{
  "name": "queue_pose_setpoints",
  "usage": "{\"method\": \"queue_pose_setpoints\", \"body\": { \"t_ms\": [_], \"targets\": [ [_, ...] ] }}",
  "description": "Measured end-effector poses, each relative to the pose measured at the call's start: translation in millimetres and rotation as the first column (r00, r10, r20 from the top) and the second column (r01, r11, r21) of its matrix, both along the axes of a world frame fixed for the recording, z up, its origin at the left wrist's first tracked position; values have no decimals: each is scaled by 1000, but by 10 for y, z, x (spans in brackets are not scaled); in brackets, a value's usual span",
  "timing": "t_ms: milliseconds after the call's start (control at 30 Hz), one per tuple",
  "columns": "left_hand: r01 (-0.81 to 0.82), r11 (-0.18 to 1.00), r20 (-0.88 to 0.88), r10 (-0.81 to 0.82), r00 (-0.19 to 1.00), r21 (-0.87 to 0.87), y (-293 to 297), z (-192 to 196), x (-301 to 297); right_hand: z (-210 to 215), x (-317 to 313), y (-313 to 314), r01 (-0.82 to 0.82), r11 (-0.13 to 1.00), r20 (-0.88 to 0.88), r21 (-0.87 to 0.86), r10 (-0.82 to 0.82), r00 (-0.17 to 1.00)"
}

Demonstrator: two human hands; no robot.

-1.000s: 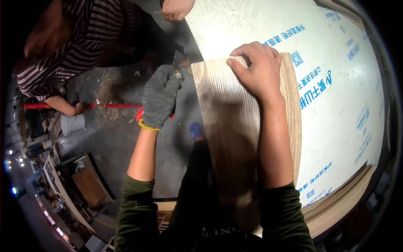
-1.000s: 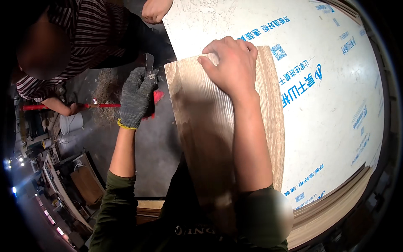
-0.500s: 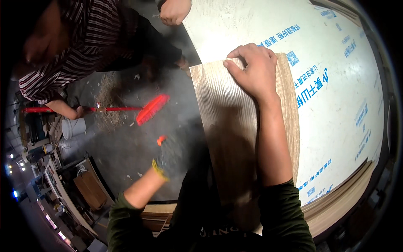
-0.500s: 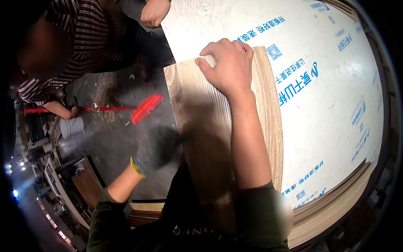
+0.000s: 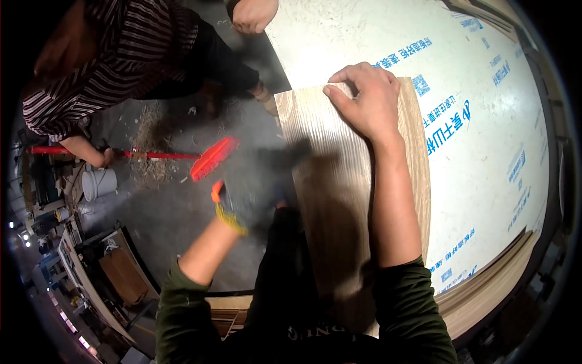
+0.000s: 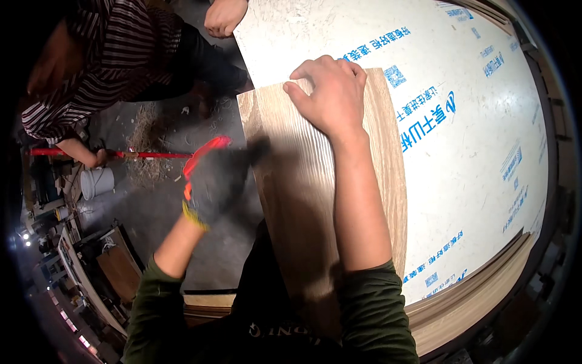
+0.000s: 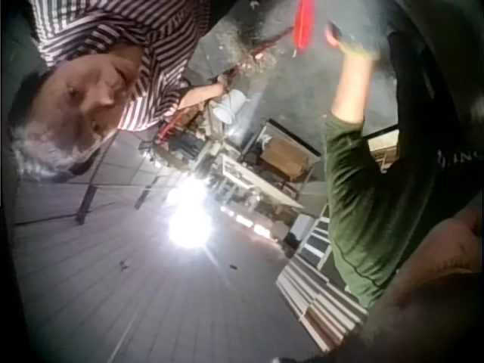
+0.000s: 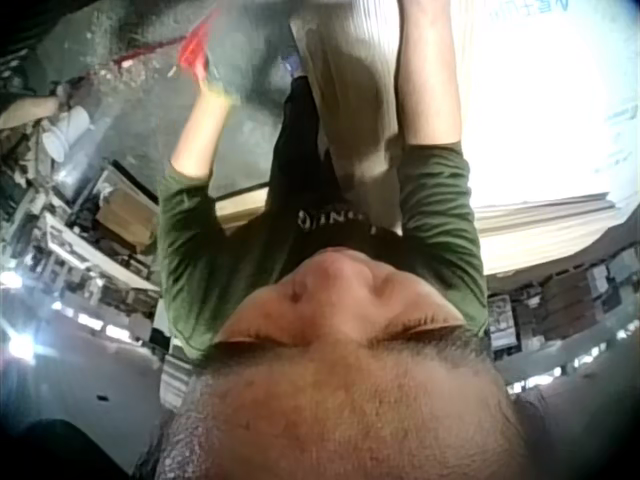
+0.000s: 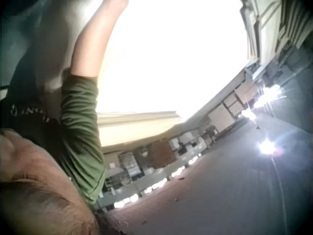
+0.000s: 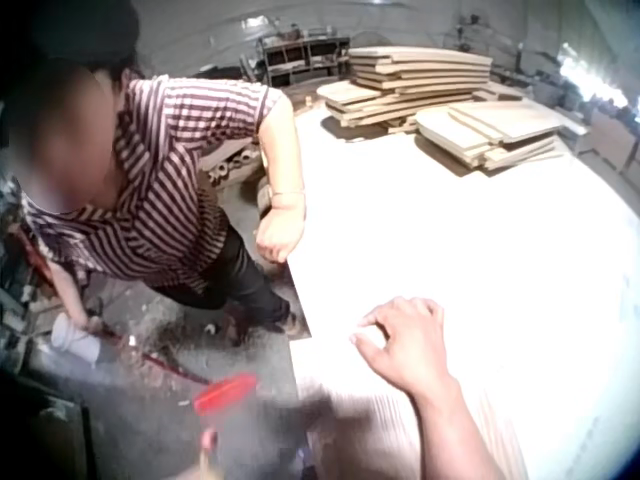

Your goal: Trimming the edge of a curved wood panel using a utility knife on a workbench.

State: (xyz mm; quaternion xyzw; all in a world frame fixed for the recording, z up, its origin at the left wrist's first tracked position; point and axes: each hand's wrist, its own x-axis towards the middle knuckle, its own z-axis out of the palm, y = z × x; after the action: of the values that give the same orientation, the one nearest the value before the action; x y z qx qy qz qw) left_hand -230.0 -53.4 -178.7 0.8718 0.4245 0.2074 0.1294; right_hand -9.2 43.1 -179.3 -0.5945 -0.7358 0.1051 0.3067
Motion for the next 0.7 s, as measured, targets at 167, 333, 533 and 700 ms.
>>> {"method": "queue_pose_setpoints", "body": {
  "t_ms": [167,333,533,700],
  "targets": [
    [-325,699,-379,83,922,-637,-1330,73,157,18,20,-11,10,1000,13,-29,-10,1000],
    [115,862,196,-19,980,-494,-1047,-154,-217,-85,-138,72,-81,996,-83,36,84,993],
    [-230,953,163,200,966,196,521,-239,0,62,-52,34,-166,983,-143,74,175,974],
    [-329,908,64,324,944,259,-311,-157,228,48,12,44,-116,993,-84,24,117,989]
  ]
}}
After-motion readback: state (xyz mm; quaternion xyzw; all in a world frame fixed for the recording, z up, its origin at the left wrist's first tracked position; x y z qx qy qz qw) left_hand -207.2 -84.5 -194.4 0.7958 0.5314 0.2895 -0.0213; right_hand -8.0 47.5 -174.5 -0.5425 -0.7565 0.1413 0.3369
